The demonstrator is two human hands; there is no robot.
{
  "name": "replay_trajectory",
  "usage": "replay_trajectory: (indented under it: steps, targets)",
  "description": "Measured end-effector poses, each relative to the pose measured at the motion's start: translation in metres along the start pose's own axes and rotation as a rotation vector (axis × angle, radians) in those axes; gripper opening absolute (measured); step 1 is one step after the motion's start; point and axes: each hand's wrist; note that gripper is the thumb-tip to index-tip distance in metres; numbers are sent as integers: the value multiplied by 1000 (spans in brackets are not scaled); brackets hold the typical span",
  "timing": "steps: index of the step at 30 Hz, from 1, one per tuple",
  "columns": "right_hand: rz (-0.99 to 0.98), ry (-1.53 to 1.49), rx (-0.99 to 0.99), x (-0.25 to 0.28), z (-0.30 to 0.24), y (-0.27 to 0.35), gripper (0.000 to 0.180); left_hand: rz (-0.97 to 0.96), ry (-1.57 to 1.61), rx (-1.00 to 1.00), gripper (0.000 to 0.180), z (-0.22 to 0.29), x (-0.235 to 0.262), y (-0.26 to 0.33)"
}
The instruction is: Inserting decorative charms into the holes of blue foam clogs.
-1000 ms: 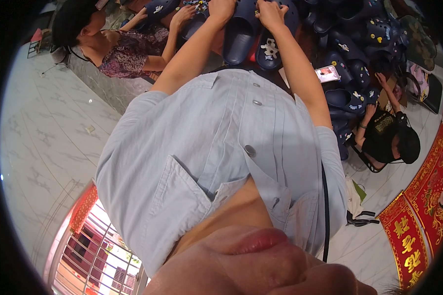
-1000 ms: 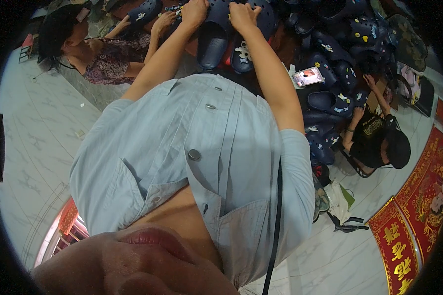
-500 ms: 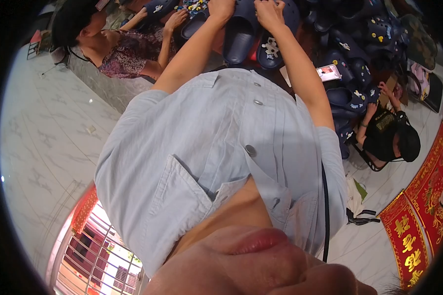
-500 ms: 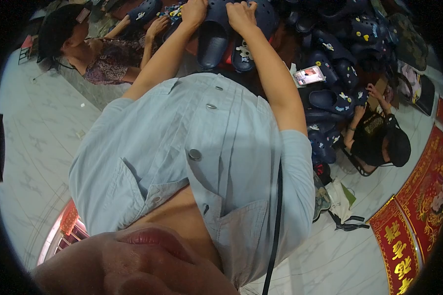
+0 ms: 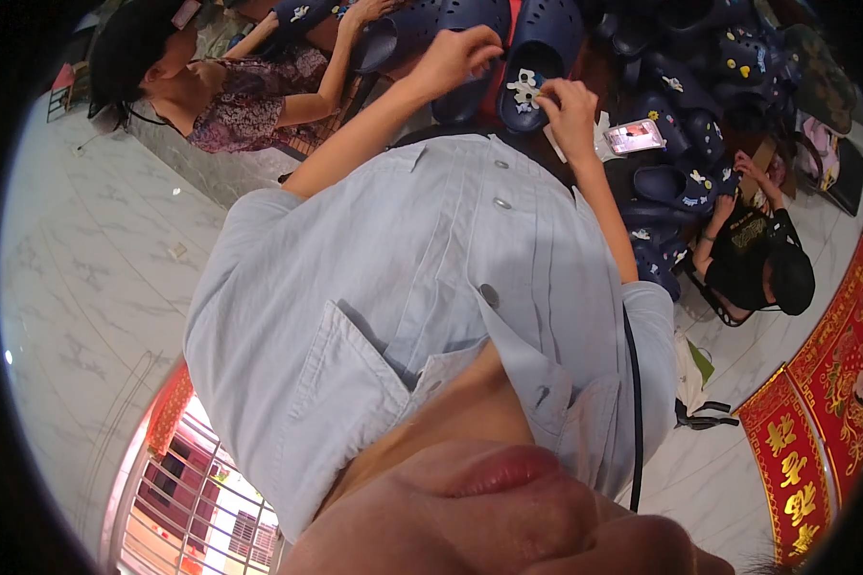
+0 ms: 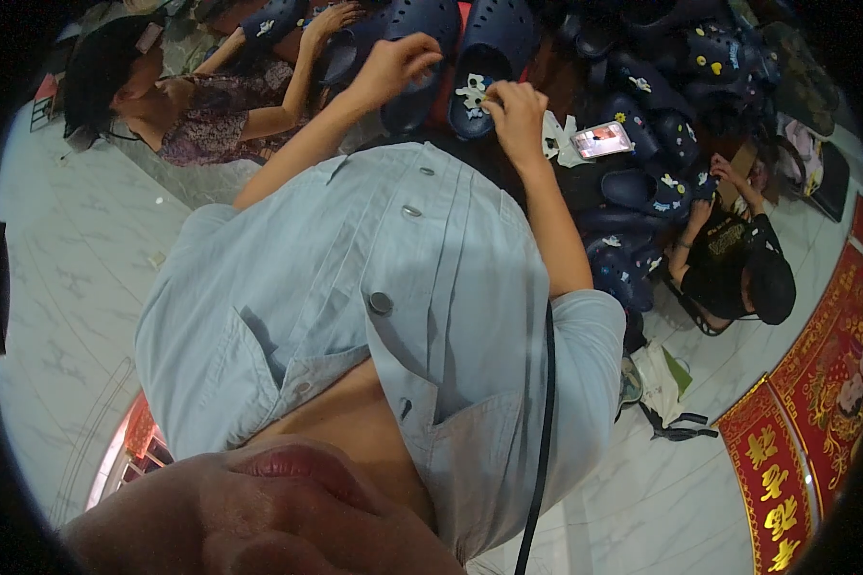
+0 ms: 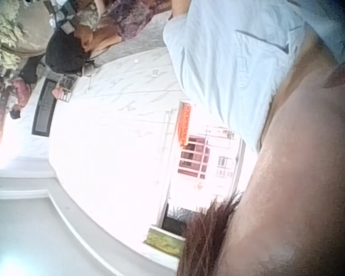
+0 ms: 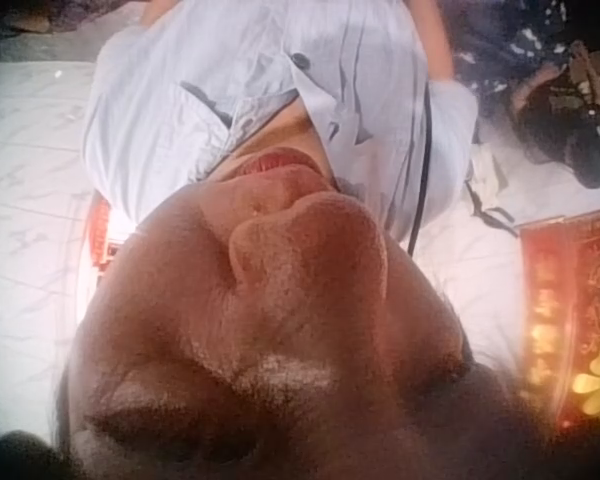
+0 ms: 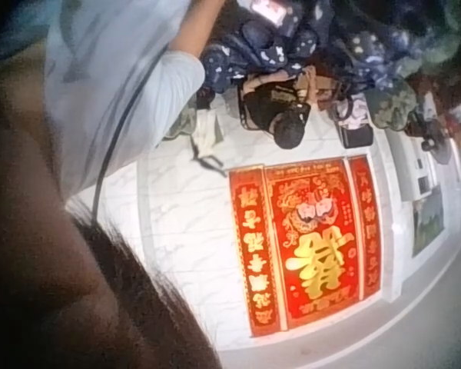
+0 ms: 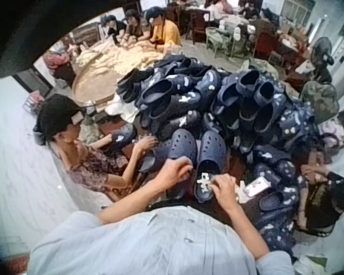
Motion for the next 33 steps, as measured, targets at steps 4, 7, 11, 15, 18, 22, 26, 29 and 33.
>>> replay_trajectory:
  steps: [4,7,11,15,18,22,26,29,33]
  targets:
    - [-45,50,92,-14,-1,20,18,-78,-50,-67,17,-7,-31,-2]
    - [-44,86,141,-18,-4,23,19,-149,-353,-330,15,-15,-48,-7]
    - [42,101,63,-18,-5,20,23,-275,-566,-343,24,-26,-60,-3]
    - [11,293,46,-24,-2,15,31,-280,-592,-297,26,-25,-63,-3]
    - [27,300,78,-27,-3,14,29,-244,-567,-275,28,-25,-63,-4]
    - [61,193,95,-24,3,15,26,-140,-515,-262,21,-21,-64,-7]
    - [78,176,107,-22,5,18,26,-133,-488,-242,24,-23,-65,-9]
    - [125,70,119,-19,6,21,26,-123,-486,-253,26,-23,-66,-7]
    - [141,-194,1,-13,7,25,23,-145,-488,-240,22,-25,-69,-5]
Point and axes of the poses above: each hand's wrist, its own y-axis away from the middle knuckle, its own x-axis out of the back of the hand, z = x × y, and after that the axes turned 3 degrees about -x, right-handed
